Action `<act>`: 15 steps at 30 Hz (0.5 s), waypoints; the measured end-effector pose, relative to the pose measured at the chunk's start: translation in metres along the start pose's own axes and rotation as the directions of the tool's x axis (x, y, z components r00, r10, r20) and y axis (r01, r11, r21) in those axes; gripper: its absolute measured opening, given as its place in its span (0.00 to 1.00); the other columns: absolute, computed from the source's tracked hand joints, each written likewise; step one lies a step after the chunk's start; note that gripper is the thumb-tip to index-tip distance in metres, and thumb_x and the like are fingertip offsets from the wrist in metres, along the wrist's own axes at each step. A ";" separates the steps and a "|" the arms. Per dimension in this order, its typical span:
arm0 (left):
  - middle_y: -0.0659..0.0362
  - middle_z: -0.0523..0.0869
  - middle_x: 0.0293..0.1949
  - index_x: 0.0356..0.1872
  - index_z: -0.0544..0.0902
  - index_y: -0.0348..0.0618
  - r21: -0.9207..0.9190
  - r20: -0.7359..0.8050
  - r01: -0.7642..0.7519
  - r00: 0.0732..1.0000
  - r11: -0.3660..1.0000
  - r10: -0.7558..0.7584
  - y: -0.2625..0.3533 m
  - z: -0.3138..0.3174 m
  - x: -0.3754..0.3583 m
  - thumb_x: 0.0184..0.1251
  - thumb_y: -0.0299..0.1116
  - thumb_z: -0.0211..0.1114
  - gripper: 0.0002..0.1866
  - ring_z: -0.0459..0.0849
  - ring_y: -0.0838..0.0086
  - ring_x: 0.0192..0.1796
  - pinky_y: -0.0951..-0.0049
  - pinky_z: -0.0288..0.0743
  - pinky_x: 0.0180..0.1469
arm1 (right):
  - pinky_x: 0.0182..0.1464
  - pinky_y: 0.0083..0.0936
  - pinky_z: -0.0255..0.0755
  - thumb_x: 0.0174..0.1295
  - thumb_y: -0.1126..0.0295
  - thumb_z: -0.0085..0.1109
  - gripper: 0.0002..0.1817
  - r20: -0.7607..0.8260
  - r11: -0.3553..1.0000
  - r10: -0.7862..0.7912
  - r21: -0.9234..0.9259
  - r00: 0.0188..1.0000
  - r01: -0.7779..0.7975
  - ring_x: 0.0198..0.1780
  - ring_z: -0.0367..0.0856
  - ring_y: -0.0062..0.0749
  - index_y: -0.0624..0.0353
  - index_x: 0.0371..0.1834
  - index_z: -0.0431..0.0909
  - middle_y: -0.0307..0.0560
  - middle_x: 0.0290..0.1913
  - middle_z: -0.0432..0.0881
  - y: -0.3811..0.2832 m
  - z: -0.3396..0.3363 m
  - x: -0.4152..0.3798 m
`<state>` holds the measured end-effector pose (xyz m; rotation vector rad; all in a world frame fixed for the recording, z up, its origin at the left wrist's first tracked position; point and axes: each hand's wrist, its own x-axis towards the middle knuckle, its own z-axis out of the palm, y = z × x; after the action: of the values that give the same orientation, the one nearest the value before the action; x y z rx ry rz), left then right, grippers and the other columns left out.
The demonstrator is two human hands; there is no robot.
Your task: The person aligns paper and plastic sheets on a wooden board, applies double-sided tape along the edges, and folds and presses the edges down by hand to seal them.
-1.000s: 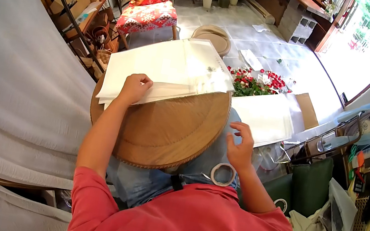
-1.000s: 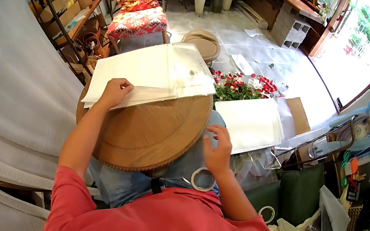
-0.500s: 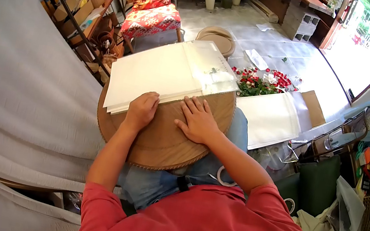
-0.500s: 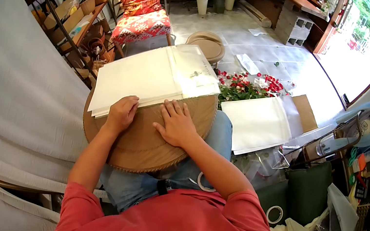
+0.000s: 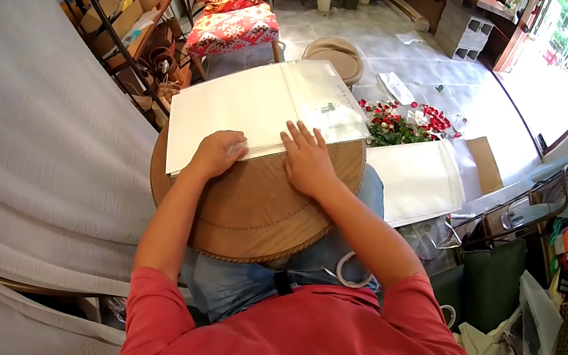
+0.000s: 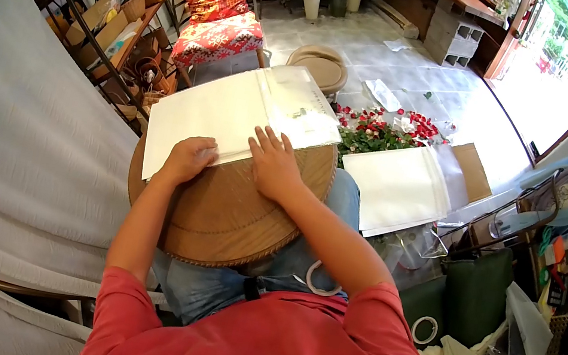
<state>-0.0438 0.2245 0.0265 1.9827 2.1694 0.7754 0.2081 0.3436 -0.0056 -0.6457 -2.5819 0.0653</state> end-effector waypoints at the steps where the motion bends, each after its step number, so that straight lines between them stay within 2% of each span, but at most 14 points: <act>1: 0.45 0.92 0.54 0.53 0.89 0.37 -0.015 -0.023 -0.063 0.998 0.998 0.063 0.001 0.000 -0.001 0.72 0.36 0.72 0.16 0.89 0.50 0.59 0.58 0.82 0.64 | 0.84 0.54 0.55 0.73 0.62 0.61 0.29 -0.012 0.999 -0.005 0.032 1.000 0.005 0.85 0.63 0.52 0.63 0.75 0.76 0.59 0.82 0.69 0.005 -0.007 0.009; 2: 0.46 0.92 0.49 0.49 0.89 0.38 -0.028 -0.047 -0.128 0.991 0.991 0.126 0.002 0.001 -0.002 0.74 0.34 0.69 0.11 0.90 0.49 0.55 0.56 0.83 0.60 | 0.84 0.54 0.55 0.73 0.62 0.61 0.29 -0.013 0.999 -0.002 0.036 1.000 0.002 0.85 0.63 0.52 0.63 0.75 0.76 0.59 0.82 0.69 0.012 -0.008 0.018; 3: 0.46 0.92 0.49 0.49 0.89 0.38 -0.024 -0.043 -0.129 0.991 0.991 0.128 0.000 0.003 -0.001 0.74 0.34 0.69 0.11 0.90 0.49 0.55 0.56 0.83 0.60 | 0.82 0.53 0.59 0.73 0.64 0.60 0.27 -0.007 0.998 -0.041 0.056 0.999 0.041 0.83 0.67 0.52 0.63 0.72 0.77 0.59 0.80 0.73 0.019 -0.010 0.026; 4: 0.46 0.92 0.46 0.46 0.87 0.39 0.062 -0.067 -0.137 0.988 0.989 0.141 -0.003 0.008 0.000 0.75 0.32 0.67 0.08 0.90 0.48 0.51 0.54 0.84 0.56 | 0.80 0.51 0.62 0.73 0.66 0.60 0.25 -0.003 0.994 -0.082 0.074 0.997 0.082 0.81 0.70 0.52 0.63 0.70 0.79 0.58 0.77 0.76 0.024 -0.011 0.033; 5: 0.47 0.91 0.43 0.43 0.85 0.39 0.148 -0.091 -0.140 0.984 0.979 0.154 -0.005 0.011 0.001 0.76 0.30 0.64 0.05 0.90 0.48 0.47 0.53 0.85 0.51 | 0.76 0.50 0.67 0.71 0.67 0.61 0.22 -0.077 0.986 -0.125 0.101 0.989 0.132 0.76 0.76 0.51 0.64 0.65 0.81 0.57 0.72 0.81 0.027 -0.012 0.038; 6: 0.47 0.91 0.43 0.43 0.85 0.39 0.151 -0.094 -0.139 0.984 0.979 0.154 -0.006 0.013 0.001 0.76 0.30 0.64 0.05 0.90 0.48 0.47 0.53 0.85 0.51 | 0.76 0.50 0.67 0.71 0.67 0.61 0.22 -0.080 0.986 -0.128 0.101 0.989 0.136 0.76 0.76 0.51 0.64 0.65 0.81 0.57 0.72 0.81 0.022 -0.014 0.040; 7: 0.47 0.91 0.41 0.42 0.84 0.40 0.171 -0.164 -0.143 0.971 0.975 0.171 -0.006 0.014 0.002 0.77 0.29 0.63 0.05 0.90 0.48 0.44 0.52 0.85 0.49 | 0.75 0.50 0.68 0.69 0.67 0.62 0.21 0.110 0.970 -0.176 0.187 0.978 0.154 0.74 0.77 0.51 0.64 0.63 0.82 0.58 0.71 0.82 0.010 -0.021 0.041; 8: 0.48 0.90 0.40 0.41 0.83 0.40 0.189 -0.235 -0.144 0.954 0.971 0.187 -0.007 0.015 0.003 0.78 0.29 0.62 0.05 0.89 0.48 0.42 0.51 0.85 0.46 | 0.75 0.50 0.68 0.68 0.67 0.63 0.21 0.294 0.950 -0.235 0.270 0.927 0.155 0.73 0.78 0.50 0.65 0.62 0.82 0.58 0.69 0.82 -0.002 -0.027 0.043; 9: 0.48 0.90 0.40 0.41 0.83 0.40 0.189 -0.241 -0.141 0.953 0.972 0.185 -0.006 0.014 0.005 0.78 0.29 0.62 0.05 0.89 0.48 0.42 0.51 0.85 0.46 | 0.79 0.50 0.65 0.72 0.59 0.62 0.27 0.508 0.947 -0.301 0.255 0.807 0.193 0.77 0.74 0.54 0.66 0.67 0.80 0.61 0.75 0.78 -0.020 -0.049 0.045; 10: 0.48 0.90 0.39 0.42 0.83 0.41 0.216 -0.293 -0.164 0.929 0.963 0.224 -0.004 0.012 0.007 0.77 0.29 0.63 0.04 0.90 0.49 0.41 0.52 0.85 0.45 | 0.79 0.50 0.65 0.72 0.59 0.62 0.27 0.509 0.948 -0.300 0.256 0.807 0.191 0.77 0.74 0.54 0.66 0.67 0.80 0.61 0.75 0.78 -0.026 -0.033 0.037; 11: 0.49 0.90 0.39 0.43 0.83 0.41 0.244 -0.341 -0.189 0.901 0.951 0.266 -0.002 0.011 0.008 0.77 0.28 0.63 0.03 0.90 0.50 0.41 0.53 0.86 0.43 | 0.81 0.51 0.61 0.75 0.52 0.59 0.32 0.284 0.941 -0.305 0.236 0.909 0.242 0.81 0.69 0.55 0.66 0.72 0.77 0.61 0.78 0.74 -0.028 -0.008 0.026; 12: 0.49 0.90 0.39 0.43 0.83 0.41 0.242 -0.337 -0.195 0.902 0.951 0.271 0.002 0.009 0.010 0.77 0.28 0.63 0.03 0.90 0.50 0.41 0.53 0.86 0.43 | 0.84 0.51 0.58 0.77 0.46 0.56 0.36 0.040 0.937 -0.299 0.202 0.954 0.285 0.84 0.65 0.57 0.65 0.76 0.74 0.62 0.82 0.70 -0.032 -0.002 0.023; 13: 0.49 0.90 0.39 0.44 0.83 0.41 0.272 -0.366 -0.213 0.879 0.938 0.306 0.005 0.007 0.010 0.76 0.27 0.64 0.03 0.90 0.50 0.41 0.54 0.86 0.43 | 0.88 0.53 0.49 0.79 0.35 0.46 0.44 0.228 0.968 -0.233 0.147 0.945 0.203 0.87 0.56 0.59 0.61 0.84 0.67 0.60 0.86 0.63 -0.031 0.004 0.026; 15: 0.50 0.90 0.39 0.44 0.83 0.40 0.309 -0.391 -0.228 0.855 0.923 0.342 0.012 0.001 0.007 0.75 0.26 0.65 0.03 0.91 0.51 0.42 0.55 0.87 0.44 | 0.88 0.53 0.47 0.79 0.35 0.45 0.44 0.215 0.972 -0.208 0.158 0.954 0.177 0.87 0.56 0.59 0.59 0.84 0.66 0.60 0.86 0.63 -0.031 0.014 0.024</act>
<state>-0.0339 0.2317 0.0322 2.5140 2.3275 1.1376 0.1695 0.3275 -0.0027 -0.3497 -2.8196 0.2659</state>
